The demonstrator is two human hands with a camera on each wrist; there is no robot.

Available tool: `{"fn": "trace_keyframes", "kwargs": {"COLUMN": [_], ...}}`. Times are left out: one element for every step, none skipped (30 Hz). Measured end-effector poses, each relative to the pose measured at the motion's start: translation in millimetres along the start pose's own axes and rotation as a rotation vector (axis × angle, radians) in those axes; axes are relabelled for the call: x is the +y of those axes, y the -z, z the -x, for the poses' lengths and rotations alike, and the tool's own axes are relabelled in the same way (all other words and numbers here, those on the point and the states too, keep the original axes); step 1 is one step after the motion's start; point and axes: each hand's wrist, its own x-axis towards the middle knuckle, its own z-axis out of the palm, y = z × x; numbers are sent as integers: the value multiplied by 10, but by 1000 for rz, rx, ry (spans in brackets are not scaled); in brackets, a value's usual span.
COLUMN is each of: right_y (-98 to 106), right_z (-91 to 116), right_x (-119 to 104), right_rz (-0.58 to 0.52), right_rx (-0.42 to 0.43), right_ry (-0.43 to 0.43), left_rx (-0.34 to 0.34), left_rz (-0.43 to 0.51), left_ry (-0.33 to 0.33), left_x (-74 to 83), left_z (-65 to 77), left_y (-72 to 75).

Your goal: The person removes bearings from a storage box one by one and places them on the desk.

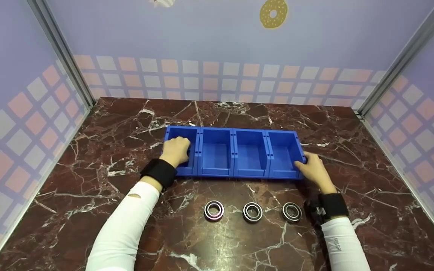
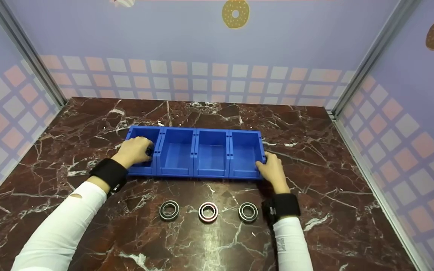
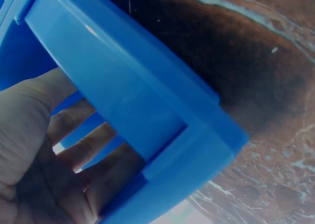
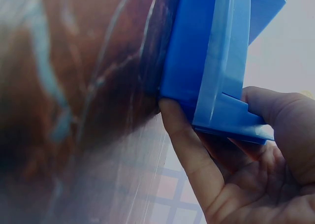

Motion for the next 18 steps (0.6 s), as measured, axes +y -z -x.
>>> {"fn": "trace_keyframes", "kwargs": {"right_y": [-2,-5,-6,-7,-7,-5,-4,-4,-4,-4,-4,-3,-5,-5,-4,-3,-1,0], "right_z": [0,-1,0,0,2,2,3,2,1,-1,-4,-6,-8,-10,-11,-12,-11,-10], "right_x": [3,7,9,9,8,7,6,2,-1,-3,-4,-5,-5,-6,-6,-5,-5,-4], "right_rz": [-1,-2,-5,-7,-8,-8,-8,-9,-10,-7,-4,0,-1,-2,-3,2,6,10], "right_rx": [0,1,2,3,4,4,5,5,6,7,7,6,6,4,3,2,1,0], "right_ry": [2,2,2,3,3,6,6,6,4,3,1,4,-1,-3,-5,-5,-5,-4], "left_rx": [-2,-5,-22,-28,-33,-37,-41,-44,-47,-48,-49,-52,-52,-53,-52,-51,-50,-52], "left_rz": [1,2,5,7,10,12,14,16,20,23,25,28,31,32,33,33,32,33], "left_ry": [3,5,12,14,16,18,22,24,26,28,29,32,32,30,28,25,20,20], "left_x": [2,4,14,13,15,15,15,14,14,14,13,14,15,17,18,18,18,20], "left_z": [0,1,7,4,4,2,1,2,2,3,5,7,9,11,14,17,20,20], "left_y": [-1,-2,16,16,19,21,24,26,29,32,34,37,39,40,41,41,41,39]}}
